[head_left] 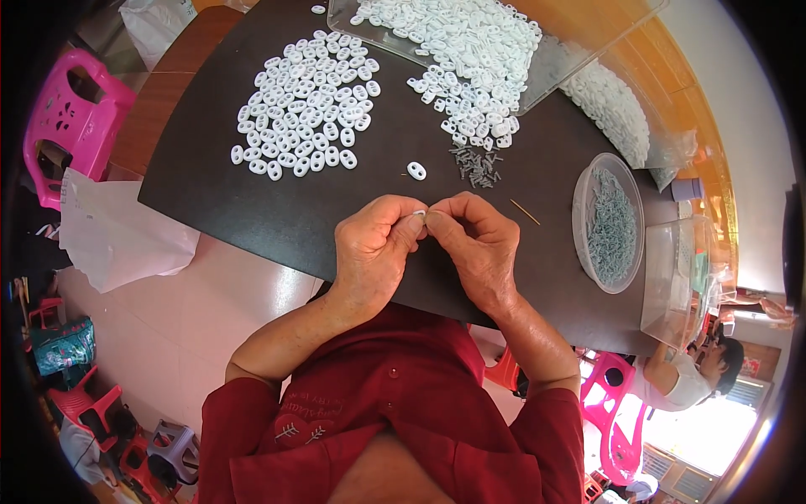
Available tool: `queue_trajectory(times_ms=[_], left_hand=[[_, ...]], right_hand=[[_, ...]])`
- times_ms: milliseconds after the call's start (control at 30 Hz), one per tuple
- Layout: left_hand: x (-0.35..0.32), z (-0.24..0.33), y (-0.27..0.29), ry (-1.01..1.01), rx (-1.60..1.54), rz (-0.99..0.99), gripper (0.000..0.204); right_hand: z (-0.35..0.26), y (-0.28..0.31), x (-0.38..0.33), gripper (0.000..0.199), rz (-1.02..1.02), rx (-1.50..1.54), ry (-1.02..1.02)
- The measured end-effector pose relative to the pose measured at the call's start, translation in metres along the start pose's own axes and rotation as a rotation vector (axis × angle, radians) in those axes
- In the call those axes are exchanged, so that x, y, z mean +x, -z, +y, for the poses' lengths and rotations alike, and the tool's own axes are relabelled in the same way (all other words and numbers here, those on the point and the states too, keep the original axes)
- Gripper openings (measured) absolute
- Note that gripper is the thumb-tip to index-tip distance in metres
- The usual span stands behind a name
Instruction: Assembling small white plastic components by manually inserting metal pins.
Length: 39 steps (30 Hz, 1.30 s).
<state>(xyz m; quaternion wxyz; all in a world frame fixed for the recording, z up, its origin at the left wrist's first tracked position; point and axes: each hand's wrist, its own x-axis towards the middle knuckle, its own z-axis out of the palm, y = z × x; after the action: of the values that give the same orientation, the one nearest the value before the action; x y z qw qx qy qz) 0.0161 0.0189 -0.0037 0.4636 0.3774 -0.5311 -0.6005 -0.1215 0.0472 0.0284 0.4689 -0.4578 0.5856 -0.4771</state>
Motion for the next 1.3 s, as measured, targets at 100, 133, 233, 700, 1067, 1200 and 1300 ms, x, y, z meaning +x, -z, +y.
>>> queue_trajectory(times_ms=[100,133,233,700,1067,1200,1300], left_hand=[[0.0,0.001,0.001,0.077,-0.066,0.0,0.007],[0.0,0.001,0.001,0.154,-0.127,-0.006,0.007],[0.0,-0.001,0.001,0.168,-0.203,-0.002,0.008],[0.004,-0.005,0.009,0.145,-0.329,0.008,0.015],[0.011,0.001,0.02,0.132,-0.42,0.083,0.017],[0.011,0.001,0.023,0.132,-0.407,0.085,0.017],[0.012,0.003,0.024,0.135,-0.411,0.085,0.017]], right_hand=[[0.006,0.003,0.003,0.007,-0.021,-0.013,0.014],[0.008,0.004,0.004,0.007,-0.036,-0.009,0.032],[0.006,0.003,0.005,0.007,-0.041,-0.026,0.073],[0.01,0.007,0.015,0.007,-0.048,-0.184,0.287],[0.017,-0.003,0.059,0.016,0.115,-1.112,0.734],[0.017,-0.001,0.057,0.014,0.07,-1.021,0.718],[0.015,0.007,0.046,0.015,0.029,-0.76,0.595]])
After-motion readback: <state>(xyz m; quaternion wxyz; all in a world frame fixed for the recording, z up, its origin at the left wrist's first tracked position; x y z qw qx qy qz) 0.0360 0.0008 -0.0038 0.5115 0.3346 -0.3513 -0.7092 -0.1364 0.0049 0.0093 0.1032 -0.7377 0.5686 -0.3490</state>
